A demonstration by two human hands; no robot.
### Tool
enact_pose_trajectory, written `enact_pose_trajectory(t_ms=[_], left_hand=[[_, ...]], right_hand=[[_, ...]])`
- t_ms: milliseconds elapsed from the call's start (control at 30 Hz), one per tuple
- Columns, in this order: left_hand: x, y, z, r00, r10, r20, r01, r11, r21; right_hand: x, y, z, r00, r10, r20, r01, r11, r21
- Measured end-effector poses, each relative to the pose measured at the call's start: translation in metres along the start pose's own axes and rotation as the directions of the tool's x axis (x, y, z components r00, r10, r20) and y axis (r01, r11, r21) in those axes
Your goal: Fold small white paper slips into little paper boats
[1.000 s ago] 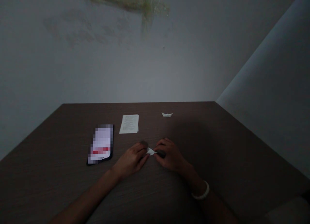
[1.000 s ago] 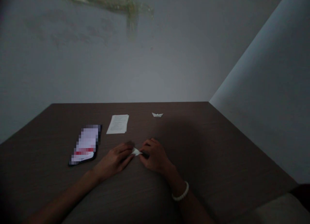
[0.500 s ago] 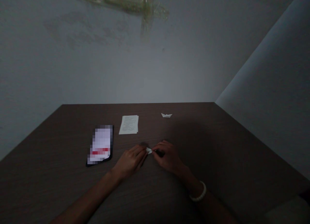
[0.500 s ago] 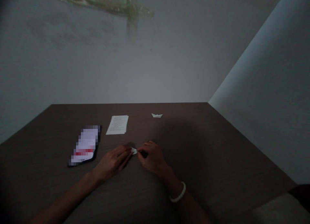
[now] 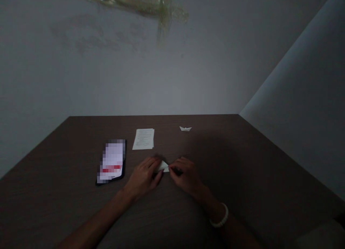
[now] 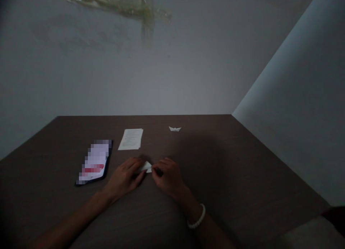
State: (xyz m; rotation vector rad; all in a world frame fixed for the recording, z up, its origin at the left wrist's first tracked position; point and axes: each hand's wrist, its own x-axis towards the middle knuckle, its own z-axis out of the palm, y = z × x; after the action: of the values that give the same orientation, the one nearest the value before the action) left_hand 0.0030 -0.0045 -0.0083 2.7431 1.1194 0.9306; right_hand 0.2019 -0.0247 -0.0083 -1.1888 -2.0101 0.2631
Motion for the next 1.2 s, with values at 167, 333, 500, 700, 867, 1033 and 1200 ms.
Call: enact_pose_trajectory(t_ms=[167,333,500,700,867,1033,1200], left_hand=[[0.004,0.001,-0.005,0.995,-0.084,0.060,0.079,0.993,0.087],[0.003,0.001,-0.003,0.991,-0.098,0.088,0.089,0.991,0.101],[0.003,0.000,-0.003,0.993,-0.066,0.093,0.055,0.991,0.119],[0.004,-0.002,-0.004,0.989,-0.090,0.116,0.074,0.988,0.135],[0.004,-0.004,-0.003,0.987,-0.122,0.108,0.112,0.989,0.098],[0.005,-0.002,-0.006,0.986,-0.159,0.044,0.159,0.987,0.010],[0.006,-0.002,-0.007,0.973,-0.229,-0.017,0.228,0.971,-0.068]], right_hand=[[-0.001,-0.003,0.004,0.999,-0.028,-0.041,0.029,0.999,0.026],[-0.002,-0.006,0.006,0.998,-0.043,-0.054,0.045,0.998,0.047],[-0.001,-0.007,0.006,0.998,-0.046,-0.041,0.050,0.995,0.089],[-0.002,-0.009,0.008,0.998,-0.060,-0.036,0.063,0.993,0.096],[-0.001,-0.014,0.009,0.999,-0.043,-0.010,0.043,0.995,0.089],[0.000,-0.017,0.010,0.995,0.084,-0.048,-0.083,0.996,0.038],[0.000,-0.011,0.015,0.955,0.256,-0.152,-0.248,0.966,0.073]])
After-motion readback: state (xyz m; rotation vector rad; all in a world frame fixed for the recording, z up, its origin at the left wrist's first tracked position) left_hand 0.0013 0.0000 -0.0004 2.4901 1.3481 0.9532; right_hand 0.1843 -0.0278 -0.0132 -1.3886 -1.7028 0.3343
